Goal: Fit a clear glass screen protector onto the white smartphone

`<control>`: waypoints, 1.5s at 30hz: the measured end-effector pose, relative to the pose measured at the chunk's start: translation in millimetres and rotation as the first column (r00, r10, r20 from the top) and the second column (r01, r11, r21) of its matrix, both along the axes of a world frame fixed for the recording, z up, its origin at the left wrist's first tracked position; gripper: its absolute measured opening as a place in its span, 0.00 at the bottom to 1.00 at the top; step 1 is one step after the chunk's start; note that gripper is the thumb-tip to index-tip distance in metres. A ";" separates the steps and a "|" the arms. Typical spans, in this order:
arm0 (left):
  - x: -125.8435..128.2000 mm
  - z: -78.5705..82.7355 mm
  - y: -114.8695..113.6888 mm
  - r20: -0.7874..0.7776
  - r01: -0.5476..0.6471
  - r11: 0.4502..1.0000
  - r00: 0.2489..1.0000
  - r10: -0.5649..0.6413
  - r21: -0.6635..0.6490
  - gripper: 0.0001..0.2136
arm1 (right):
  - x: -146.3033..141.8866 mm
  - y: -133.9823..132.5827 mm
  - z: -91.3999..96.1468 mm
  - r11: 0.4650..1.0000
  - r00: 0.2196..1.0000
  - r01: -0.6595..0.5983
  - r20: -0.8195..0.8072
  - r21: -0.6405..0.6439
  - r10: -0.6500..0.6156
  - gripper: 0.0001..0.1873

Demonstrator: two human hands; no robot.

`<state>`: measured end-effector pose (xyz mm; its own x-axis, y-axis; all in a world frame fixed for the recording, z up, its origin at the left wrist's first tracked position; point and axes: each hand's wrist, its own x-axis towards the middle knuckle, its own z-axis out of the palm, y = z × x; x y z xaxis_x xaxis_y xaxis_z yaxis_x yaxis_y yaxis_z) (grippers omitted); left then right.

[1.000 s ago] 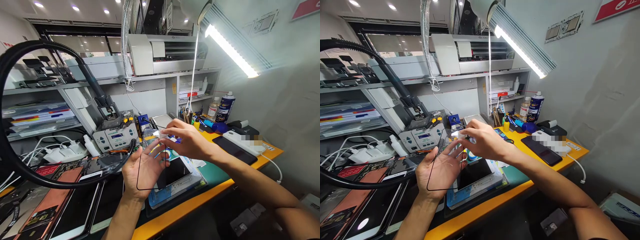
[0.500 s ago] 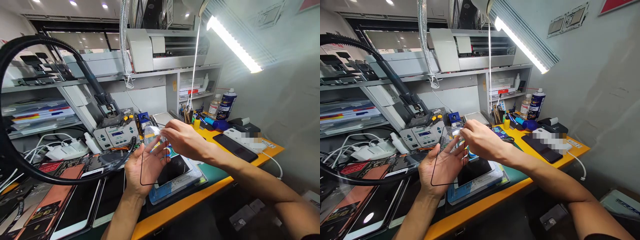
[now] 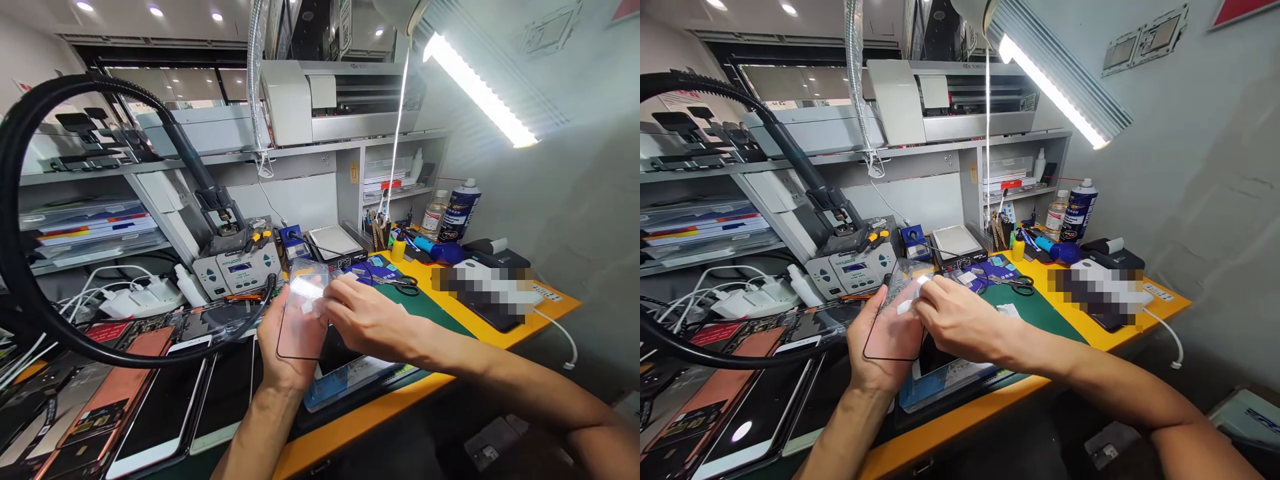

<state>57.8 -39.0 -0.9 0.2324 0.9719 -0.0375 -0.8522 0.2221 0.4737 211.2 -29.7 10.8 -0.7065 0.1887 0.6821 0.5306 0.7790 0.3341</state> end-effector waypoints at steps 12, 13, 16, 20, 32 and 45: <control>-4.5 -5.4 1.2 -0.060 0.022 0.998 0.998 -0.025 -0.058 0.21 | -5.2 -39.7 -5.6 0.930 0.981 -0.191 -0.096 -0.313 0.169 0.11; -4.1 -5.0 1.1 -0.058 0.017 0.998 0.998 -0.020 -0.064 0.21 | -2.7 -37.8 -1.9 0.902 0.971 -0.228 -0.158 -0.366 0.182 0.10; -3.1 -2.5 0.7 -0.063 -0.025 0.998 0.998 0.021 -0.064 0.19 | 5.5 -15.1 9.7 0.882 0.927 -0.252 -0.362 -0.399 0.101 0.06; -3.6 -0.5 0.5 -0.115 0.034 0.997 0.993 -0.042 -0.069 0.20 | 9.5 33.9 16.7 0.909 0.897 -0.035 -0.414 -0.416 -0.155 0.06; -5.2 -5.9 4.3 -0.063 -0.008 0.999 0.998 0.004 -0.050 0.16 | -10.0 37.6 12.3 0.964 0.988 0.128 -0.057 -0.233 -0.144 0.09; -4.1 -5.9 2.3 -0.071 -0.128 0.989 0.990 0.122 -0.073 0.18 | -28.2 -29.6 -11.6 0.972 0.989 -0.141 0.018 -0.185 0.147 0.13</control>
